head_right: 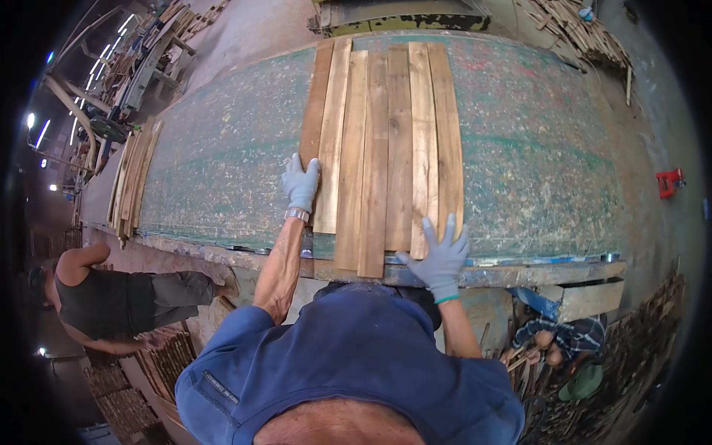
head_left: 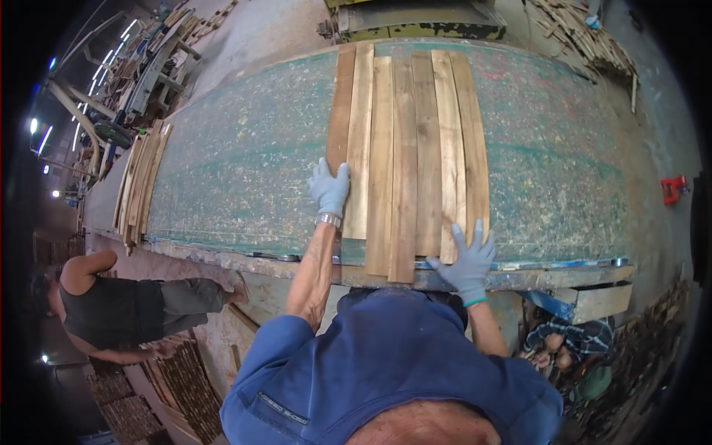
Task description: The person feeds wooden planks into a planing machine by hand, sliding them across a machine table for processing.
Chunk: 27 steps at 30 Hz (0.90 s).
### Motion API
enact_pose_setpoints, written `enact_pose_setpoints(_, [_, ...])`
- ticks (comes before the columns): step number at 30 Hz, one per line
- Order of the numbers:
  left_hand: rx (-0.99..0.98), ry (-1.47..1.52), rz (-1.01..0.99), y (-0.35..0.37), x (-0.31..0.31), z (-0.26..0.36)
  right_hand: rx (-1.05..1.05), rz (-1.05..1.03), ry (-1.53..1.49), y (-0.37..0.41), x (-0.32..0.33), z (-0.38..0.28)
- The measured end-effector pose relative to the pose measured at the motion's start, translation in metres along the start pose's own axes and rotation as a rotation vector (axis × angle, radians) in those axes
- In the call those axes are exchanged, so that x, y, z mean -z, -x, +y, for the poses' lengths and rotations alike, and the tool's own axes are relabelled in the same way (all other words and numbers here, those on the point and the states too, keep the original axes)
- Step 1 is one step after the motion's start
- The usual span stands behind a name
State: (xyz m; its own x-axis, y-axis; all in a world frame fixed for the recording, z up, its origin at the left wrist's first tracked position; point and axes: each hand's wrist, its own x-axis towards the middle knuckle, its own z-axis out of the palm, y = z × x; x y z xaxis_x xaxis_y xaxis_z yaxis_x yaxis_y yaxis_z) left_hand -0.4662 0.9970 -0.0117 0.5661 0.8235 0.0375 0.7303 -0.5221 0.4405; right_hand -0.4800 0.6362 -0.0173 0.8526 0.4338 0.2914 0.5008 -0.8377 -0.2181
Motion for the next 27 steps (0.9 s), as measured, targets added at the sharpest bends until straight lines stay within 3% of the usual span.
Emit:
enact_pose_setpoints(3, [-0.104,0.120,-0.135,0.010,-0.002,0.006,0.051,0.020,-0.012,-0.011,0.003,0.033])
enact_pose_setpoints(6, [-0.281,0.382,-0.086,0.040,0.012,0.020,0.038,-0.079,0.003,-0.016,0.012,0.041])
enact_pose_setpoints(8, [-0.593,-0.175,-0.197,0.094,0.059,0.039,0.036,-0.118,-0.014,-0.014,0.015,0.042])
enact_pose_setpoints(10, [-0.833,-0.203,-0.370,0.144,0.072,0.028,0.013,-0.147,0.000,-0.004,0.021,0.035])
enact_pose_setpoints(11, [-0.855,-0.235,-0.433,0.167,0.072,0.023,0.002,-0.156,0.005,0.000,0.022,0.031])
enact_pose_setpoints(12, [-0.873,-0.268,-0.499,0.182,0.069,0.021,0.004,-0.108,-0.022,0.004,0.016,0.031])
enact_pose_setpoints(16, [-0.830,-0.221,-0.304,0.193,0.033,0.010,-0.049,-0.090,0.012,-0.004,0.013,0.019])
enact_pose_setpoints(19, [-0.828,-0.239,-0.337,0.179,0.035,0.017,-0.048,-0.041,0.037,-0.019,0.003,0.021])
enact_pose_setpoints(27, [-0.493,-0.361,-0.306,0.127,0.050,0.035,0.004,-0.019,0.004,-0.075,-0.009,0.030])
